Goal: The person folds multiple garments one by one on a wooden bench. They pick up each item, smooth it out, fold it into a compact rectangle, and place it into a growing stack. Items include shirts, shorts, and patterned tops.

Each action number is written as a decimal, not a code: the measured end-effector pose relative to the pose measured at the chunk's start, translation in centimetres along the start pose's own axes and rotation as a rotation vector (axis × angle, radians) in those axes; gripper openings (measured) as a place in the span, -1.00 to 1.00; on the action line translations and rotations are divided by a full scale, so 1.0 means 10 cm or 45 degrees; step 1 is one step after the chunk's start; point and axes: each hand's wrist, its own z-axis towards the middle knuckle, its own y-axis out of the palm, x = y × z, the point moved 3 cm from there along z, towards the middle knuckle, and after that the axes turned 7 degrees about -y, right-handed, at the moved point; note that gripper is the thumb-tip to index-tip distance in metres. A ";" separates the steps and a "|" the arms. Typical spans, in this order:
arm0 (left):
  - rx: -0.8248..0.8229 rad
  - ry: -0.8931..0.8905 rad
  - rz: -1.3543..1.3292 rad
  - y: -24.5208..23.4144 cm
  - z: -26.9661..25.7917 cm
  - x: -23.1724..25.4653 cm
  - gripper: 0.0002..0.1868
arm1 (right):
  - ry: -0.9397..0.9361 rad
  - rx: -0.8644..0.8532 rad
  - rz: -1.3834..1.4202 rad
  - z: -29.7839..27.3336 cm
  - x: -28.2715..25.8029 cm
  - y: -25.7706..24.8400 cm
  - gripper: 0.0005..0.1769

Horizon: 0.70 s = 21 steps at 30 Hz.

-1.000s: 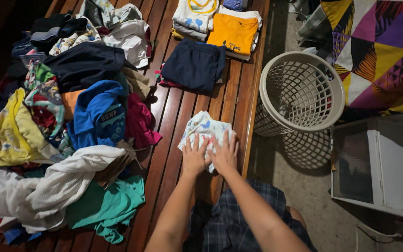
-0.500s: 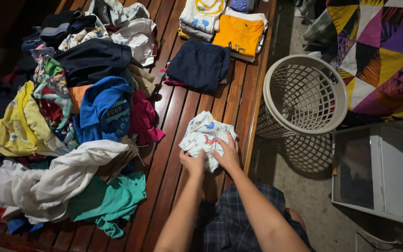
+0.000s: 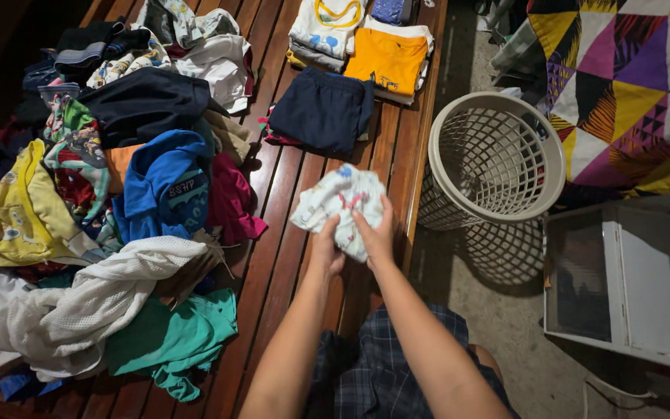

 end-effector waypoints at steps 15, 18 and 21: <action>-0.225 0.362 -0.132 0.93 1.84 1.03 -0.42 | -0.199 -0.226 -0.239 1.52 -0.63 0.72 -0.03; 0.477 0.337 0.065 0.62 2.31 1.19 -0.41 | -0.301 -0.193 -0.649 2.07 -0.24 0.70 -0.02; 0.673 0.258 0.143 0.22 2.49 1.05 -0.41 | -0.211 -0.225 -0.946 2.28 0.34 0.61 -0.03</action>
